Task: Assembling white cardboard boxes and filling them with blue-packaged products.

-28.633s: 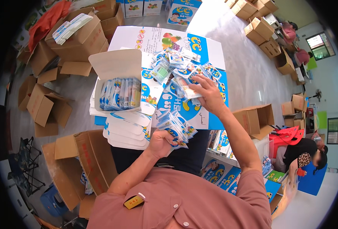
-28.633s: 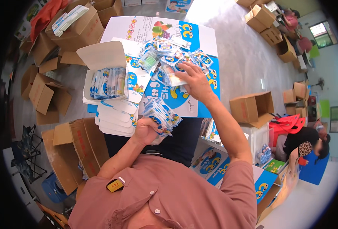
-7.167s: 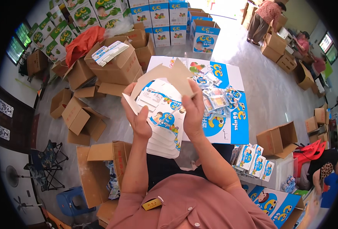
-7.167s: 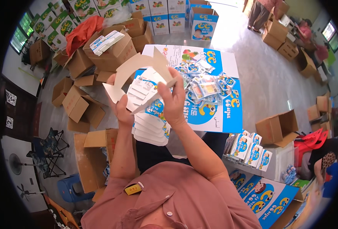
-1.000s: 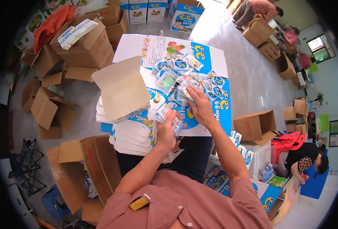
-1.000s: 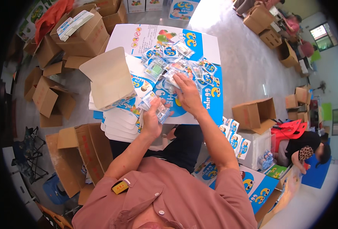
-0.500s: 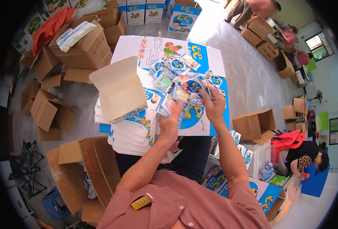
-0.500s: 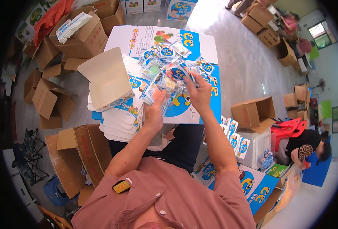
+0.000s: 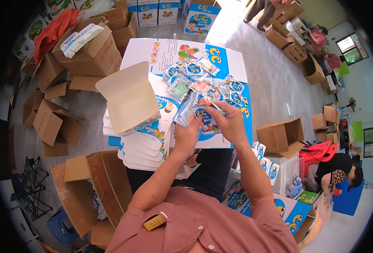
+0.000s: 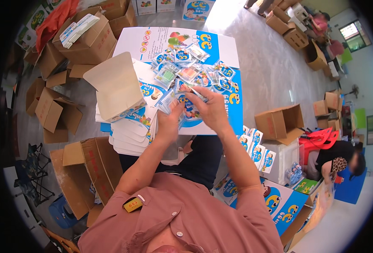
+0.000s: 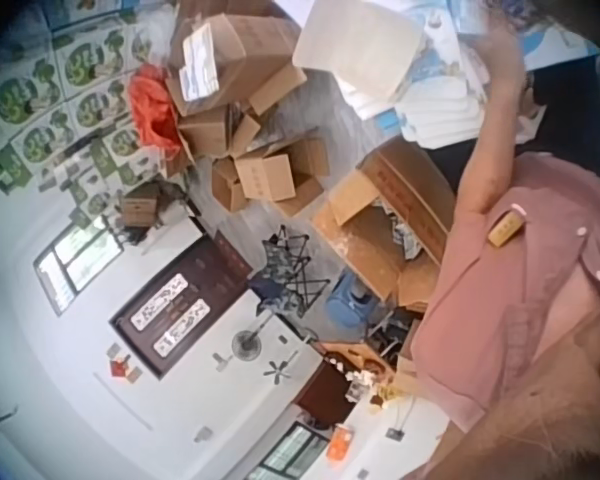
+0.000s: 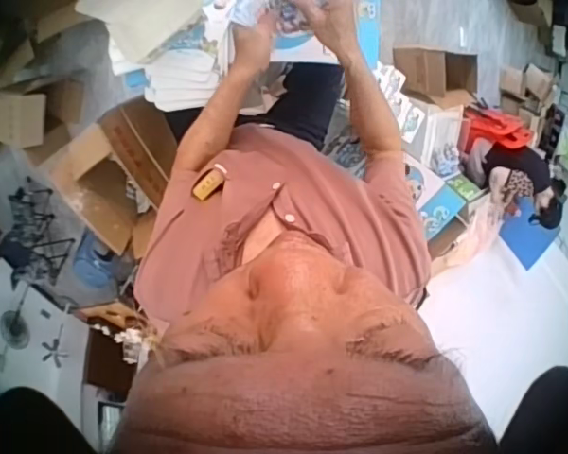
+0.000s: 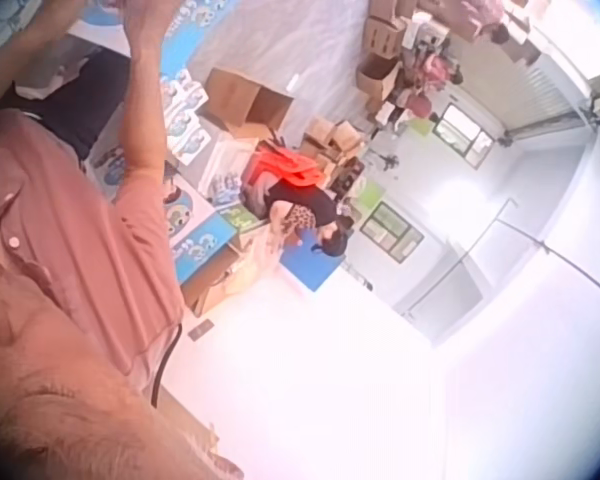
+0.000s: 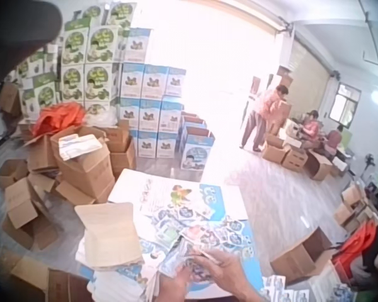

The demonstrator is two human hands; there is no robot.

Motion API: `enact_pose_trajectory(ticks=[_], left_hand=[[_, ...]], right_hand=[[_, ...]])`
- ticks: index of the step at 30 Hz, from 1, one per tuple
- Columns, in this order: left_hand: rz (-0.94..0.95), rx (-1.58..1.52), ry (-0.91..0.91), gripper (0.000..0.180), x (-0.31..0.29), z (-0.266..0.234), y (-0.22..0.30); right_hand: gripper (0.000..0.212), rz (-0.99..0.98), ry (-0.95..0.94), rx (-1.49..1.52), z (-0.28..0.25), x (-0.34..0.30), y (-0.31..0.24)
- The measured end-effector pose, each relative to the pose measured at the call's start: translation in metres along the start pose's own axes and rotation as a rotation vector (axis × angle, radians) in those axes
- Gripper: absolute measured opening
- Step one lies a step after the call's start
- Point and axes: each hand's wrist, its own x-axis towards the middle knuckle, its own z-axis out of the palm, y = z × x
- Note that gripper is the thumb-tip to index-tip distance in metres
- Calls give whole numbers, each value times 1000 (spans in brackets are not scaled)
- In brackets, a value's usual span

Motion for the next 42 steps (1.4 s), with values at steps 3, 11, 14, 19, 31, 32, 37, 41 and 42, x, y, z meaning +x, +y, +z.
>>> enact_pose_trajectory(ticks=[3, 11, 14, 19, 31, 32, 37, 41, 42], left_hand=[[-163, -259, 54, 40, -2, -5, -2], [-290, -581, -46, 40, -9, -9, 4], [-361, -595, -49, 41, -3, -16, -3], [-342, -409, -19, 39, -5, -14, -2], [-329, -474, -157, 45, -21, -17, 0], [-352, -474, -168, 46, -23, -18, 6], [-338, -570, -1, 47, -28, -26, 5], [-286, -580, 105, 48, -31, -26, 4], [-284, -582, 108, 48, -31, -26, 3]], right_hand=[[29, 126, -56, 91, 17, -15, -10], [36, -382, -119, -467, 22, -35, 11], [39, -245, -91, -228, 19, -32, 9], [33, 381, 48, 275, 5, -13, 15], [32, -203, -36, -65, 40, -5, 20], [39, 70, -62, 383, 41, -3, 28], [49, -338, -16, -453, 3, 34, 40], [43, -442, -232, -870, 3, 32, 64], [40, -473, -170, -818, 4, 30, 67]])
